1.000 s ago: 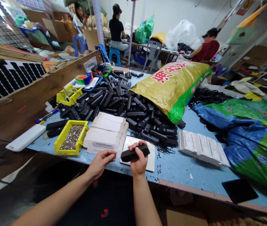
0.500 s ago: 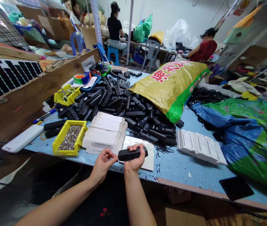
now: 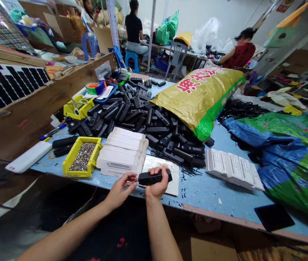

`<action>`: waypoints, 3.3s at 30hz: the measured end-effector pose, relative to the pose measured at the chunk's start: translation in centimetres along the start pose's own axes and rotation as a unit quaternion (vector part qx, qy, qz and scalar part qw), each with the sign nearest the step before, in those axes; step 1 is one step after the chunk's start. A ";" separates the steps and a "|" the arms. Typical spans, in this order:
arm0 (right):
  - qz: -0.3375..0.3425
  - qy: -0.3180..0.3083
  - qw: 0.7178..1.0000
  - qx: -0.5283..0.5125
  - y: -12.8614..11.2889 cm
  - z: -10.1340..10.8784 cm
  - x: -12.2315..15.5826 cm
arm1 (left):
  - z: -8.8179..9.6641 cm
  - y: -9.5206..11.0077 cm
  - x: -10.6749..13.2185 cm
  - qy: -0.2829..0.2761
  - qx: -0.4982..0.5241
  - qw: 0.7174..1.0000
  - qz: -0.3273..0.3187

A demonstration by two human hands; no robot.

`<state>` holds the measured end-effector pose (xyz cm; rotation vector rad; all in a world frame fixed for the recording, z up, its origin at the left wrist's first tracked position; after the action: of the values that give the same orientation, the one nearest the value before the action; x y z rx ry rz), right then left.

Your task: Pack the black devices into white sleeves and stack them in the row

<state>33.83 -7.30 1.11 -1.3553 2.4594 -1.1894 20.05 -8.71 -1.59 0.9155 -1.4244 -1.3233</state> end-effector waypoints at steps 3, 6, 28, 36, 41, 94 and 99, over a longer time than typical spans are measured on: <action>-0.004 -0.006 1.000 0.003 -0.1 -0.3 -0.1 | 0.7 1.4 -0.4 -0.027 -0.113 0.992 -0.050; 0.000 -0.012 1.000 0.003 -0.1 -0.4 0.1 | 1.0 2.1 -0.4 -0.018 -0.151 0.985 -0.081; 0.121 -0.025 0.950 0.288 -2.3 7.0 -7.5 | 8.2 -1.1 -3.5 -0.058 -0.588 0.784 -0.190; 0.350 -0.104 0.821 0.438 -4.0 4.1 -2.5 | 6.9 6.0 -3.0 -0.214 -0.325 0.919 -0.066; 0.382 -0.348 0.666 0.538 -1.5 0.4 4.2 | 4.0 4.6 -1.3 -0.209 -0.080 0.974 -0.033; 0.271 -0.170 0.922 0.219 -4.3 0.5 2.2 | -0.1 -0.9 1.8 0.085 0.477 0.798 0.357; 0.302 -0.168 0.920 0.185 -5.2 0.2 1.7 | -1.3 -0.2 2.1 0.058 0.544 0.758 0.356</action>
<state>36.44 -10.29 4.93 -0.5677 2.0332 -1.0700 20.70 -11.12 -1.55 0.9342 -2.1463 0.2489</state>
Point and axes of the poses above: each hand's wrist, its own x-axis away from the middle knuckle, its own z-axis out of the back of the hand, y = z × x, the point moved 3 cm from there along -x, towards the middle knuckle
